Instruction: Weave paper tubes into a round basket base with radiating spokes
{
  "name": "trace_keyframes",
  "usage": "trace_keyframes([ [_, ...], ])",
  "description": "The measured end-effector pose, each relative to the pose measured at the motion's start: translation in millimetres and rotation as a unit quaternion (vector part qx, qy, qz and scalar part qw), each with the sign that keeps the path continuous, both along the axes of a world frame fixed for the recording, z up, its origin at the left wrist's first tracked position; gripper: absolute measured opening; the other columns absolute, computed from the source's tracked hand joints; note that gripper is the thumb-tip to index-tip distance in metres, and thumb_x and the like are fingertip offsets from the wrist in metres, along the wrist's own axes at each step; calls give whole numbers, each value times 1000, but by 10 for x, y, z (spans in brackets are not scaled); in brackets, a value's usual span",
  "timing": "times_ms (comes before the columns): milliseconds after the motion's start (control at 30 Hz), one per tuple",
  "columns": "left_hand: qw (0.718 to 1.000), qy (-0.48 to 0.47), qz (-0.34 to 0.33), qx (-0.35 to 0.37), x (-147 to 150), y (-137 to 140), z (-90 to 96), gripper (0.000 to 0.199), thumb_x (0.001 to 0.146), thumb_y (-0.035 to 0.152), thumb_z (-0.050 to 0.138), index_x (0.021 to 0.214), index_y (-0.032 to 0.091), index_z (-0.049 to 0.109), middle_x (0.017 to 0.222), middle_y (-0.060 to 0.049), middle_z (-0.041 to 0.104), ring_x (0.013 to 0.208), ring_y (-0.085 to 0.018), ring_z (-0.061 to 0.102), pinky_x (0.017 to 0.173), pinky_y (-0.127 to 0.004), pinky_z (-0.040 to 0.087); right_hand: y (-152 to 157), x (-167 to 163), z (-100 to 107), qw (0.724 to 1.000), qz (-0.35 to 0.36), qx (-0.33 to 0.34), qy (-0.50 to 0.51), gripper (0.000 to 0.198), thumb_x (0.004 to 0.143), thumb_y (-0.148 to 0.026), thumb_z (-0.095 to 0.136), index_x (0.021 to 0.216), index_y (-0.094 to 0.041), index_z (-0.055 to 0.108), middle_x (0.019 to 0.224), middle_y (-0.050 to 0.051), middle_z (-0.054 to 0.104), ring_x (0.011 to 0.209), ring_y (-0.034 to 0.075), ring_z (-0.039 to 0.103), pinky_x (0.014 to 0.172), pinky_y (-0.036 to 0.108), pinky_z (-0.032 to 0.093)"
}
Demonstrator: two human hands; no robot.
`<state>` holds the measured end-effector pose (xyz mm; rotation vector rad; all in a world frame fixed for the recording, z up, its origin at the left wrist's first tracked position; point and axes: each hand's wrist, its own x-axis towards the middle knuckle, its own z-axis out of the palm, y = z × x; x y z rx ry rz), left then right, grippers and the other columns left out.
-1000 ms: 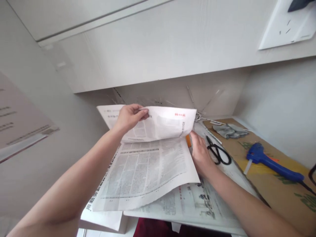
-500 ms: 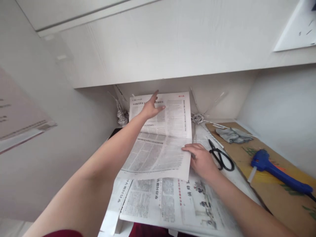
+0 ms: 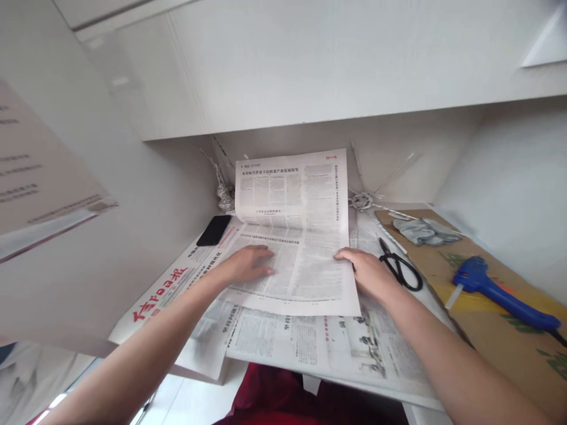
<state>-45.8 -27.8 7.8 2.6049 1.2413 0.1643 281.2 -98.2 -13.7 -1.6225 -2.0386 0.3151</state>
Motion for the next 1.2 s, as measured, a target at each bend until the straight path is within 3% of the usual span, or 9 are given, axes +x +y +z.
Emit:
trace_keyframes([
  [233, 999, -33, 31, 26, -129, -380, -257, 61, 88, 54, 47, 141, 23, 43, 153, -11, 32, 141, -27, 30, 113, -43, 29, 42, 54, -111, 993, 52, 41, -96, 47, 85, -25, 49, 132, -21, 56, 132, 11, 58, 121, 28, 53, 102, 43, 42],
  [433, 997, -51, 38, 33, -108, -423, -284, 61, 89, 54, 46, 142, 24, 43, 153, -12, 31, 142, -29, 26, 113, -48, 25, 68, 75, -183, 992, 60, 38, -101, 43, 82, -26, 57, 124, -30, 63, 132, 6, 59, 124, 31, 52, 102, 49, 43],
  [633, 999, -39, -16, 16, -131, -778, -347, 68, 92, 55, 37, 151, 26, 20, 157, -7, 18, 146, -26, 8, 117, -49, 14, 96, 101, -246, 995, 70, 32, -68, 46, 77, -21, 62, 122, -31, 64, 133, 6, 58, 125, 31, 51, 103, 51, 44],
  [767, 996, -56, -67, -2, -66, -1139, -308, 69, 92, 53, 40, 151, 24, 19, 156, -8, 20, 145, -24, 13, 118, -47, 15, 100, 112, -259, 995, 68, 17, -68, 49, 77, -23, 63, 126, -32, 62, 137, 5, 54, 129, 32, 47, 104, 53, 41],
  [867, 990, -127, -62, -23, -103, -1353, -245, 61, 90, 50, 47, 145, 25, 37, 150, -8, 36, 142, -25, 27, 116, -47, 25, 97, 113, -265, 995, 69, 11, -68, 52, 76, -23, 64, 127, -32, 61, 137, 5, 54, 130, 32, 45, 106, 52, 40],
  [933, 973, -212, -40, -81, -190, -1452, -194, 43, 89, 44, 52, 127, 26, 60, 132, -8, 59, 127, -23, 51, 107, -42, 42, 101, 117, -278, 995, 73, 15, -70, 53, 75, -22, 64, 128, -32, 60, 138, 4, 53, 130, 32, 45, 106, 52, 40],
  [1000, 935, -310, 12, -174, -301, -1511, -140, 30, 90, 39, 54, 107, 22, 71, 95, -6, 75, 86, -18, 71, 78, -32, 58, 110, 126, -301, 995, 70, 20, -75, 54, 75, -23, 64, 128, -33, 59, 138, 3, 53, 131, 32, 45, 105, 52, 40],
  [1100, 885, -407, 136, -178, -425, -1519, -71, 25, 88, 37, 55, 90, 20, 73, 63, -2, 70, 48, -11, 60, 47, -24, 51, 128, 145, -341, 994, 75, 27, -73, 55, 74, -25, 65, 127, -33, 60, 138, 3, 53, 130, 33, 45, 106, 52, 40],
  [1200, 874, -432, 193, -110, -437, -1476, -48, 22, 87, 36, 57, 83, 20, 72, 62, -1, 68, 48, -9, 57, 47, -23, 49, 139, 157, -366, 994, 83, 36, -68, 55, 73, -26, 66, 128, -31, 60, 139, 4, 52, 129, 33, 46, 107, 51, 39],
])
